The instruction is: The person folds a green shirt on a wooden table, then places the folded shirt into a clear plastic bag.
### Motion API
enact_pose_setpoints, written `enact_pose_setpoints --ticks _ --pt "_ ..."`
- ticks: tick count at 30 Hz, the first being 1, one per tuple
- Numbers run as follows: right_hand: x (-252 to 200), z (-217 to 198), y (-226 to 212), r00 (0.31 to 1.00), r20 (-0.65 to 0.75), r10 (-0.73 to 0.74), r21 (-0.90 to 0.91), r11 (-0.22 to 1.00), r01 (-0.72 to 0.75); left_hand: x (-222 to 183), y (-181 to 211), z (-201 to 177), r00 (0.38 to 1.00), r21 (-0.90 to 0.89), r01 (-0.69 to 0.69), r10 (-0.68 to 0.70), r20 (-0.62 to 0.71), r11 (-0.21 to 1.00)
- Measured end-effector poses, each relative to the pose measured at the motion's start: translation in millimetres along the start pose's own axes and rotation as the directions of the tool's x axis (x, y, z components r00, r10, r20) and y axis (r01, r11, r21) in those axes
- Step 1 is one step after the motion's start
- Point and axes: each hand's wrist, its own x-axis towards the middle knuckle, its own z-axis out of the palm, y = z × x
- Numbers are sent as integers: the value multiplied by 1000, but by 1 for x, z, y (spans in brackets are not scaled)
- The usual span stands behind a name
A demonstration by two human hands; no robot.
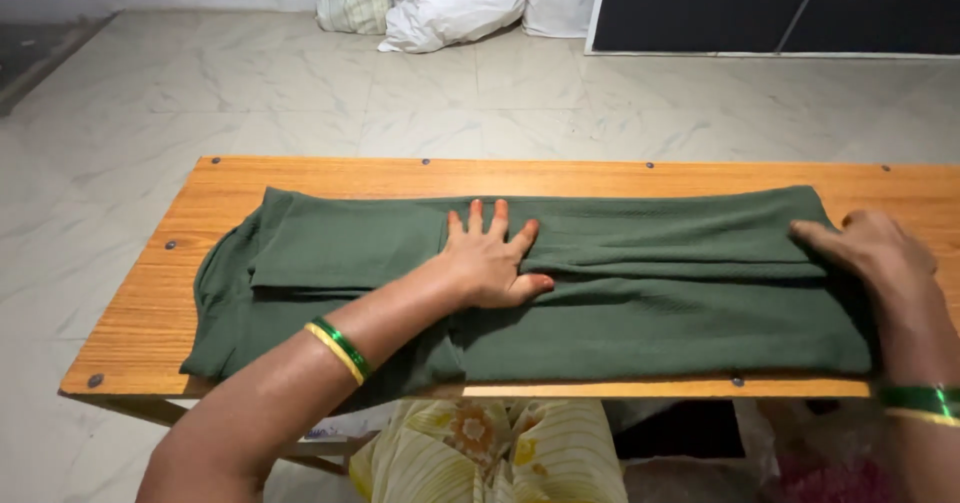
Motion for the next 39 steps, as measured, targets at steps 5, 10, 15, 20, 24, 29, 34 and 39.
enact_pose_setpoints --ticks 5,10,15,20,24,29,34,39 --pt "6 4 13 997 73 -33 12 999 33 3 -7 8 991 -32 33 -29 133 999" --pt "11 7 29 969 213 -127 333 942 50 4 -12 15 996 7 4 -5 87 1000" --pt "8 -13 29 966 215 -144 717 695 -56 5 -7 7 996 2 8 -8 88 1000" --pt "-37 -92 -34 976 180 -124 849 521 -91 28 5 23 997 -44 -24 21 -78 999" --pt "-85 -150 -115 976 85 -199 766 640 64 30 41 -4 944 -815 -197 -119 -308 544" --pt "-182 -191 -224 818 105 -565 855 471 216 39 33 -3 975 -911 97 -147 168 -402" --pt "-193 -172 -243 670 -76 -739 920 208 333 42 -13 28 980 -710 -144 2 -200 -689" --pt "-154 -109 -188 804 -147 -576 944 162 288 19 9 -5 982 -969 -164 -119 -144 -183"
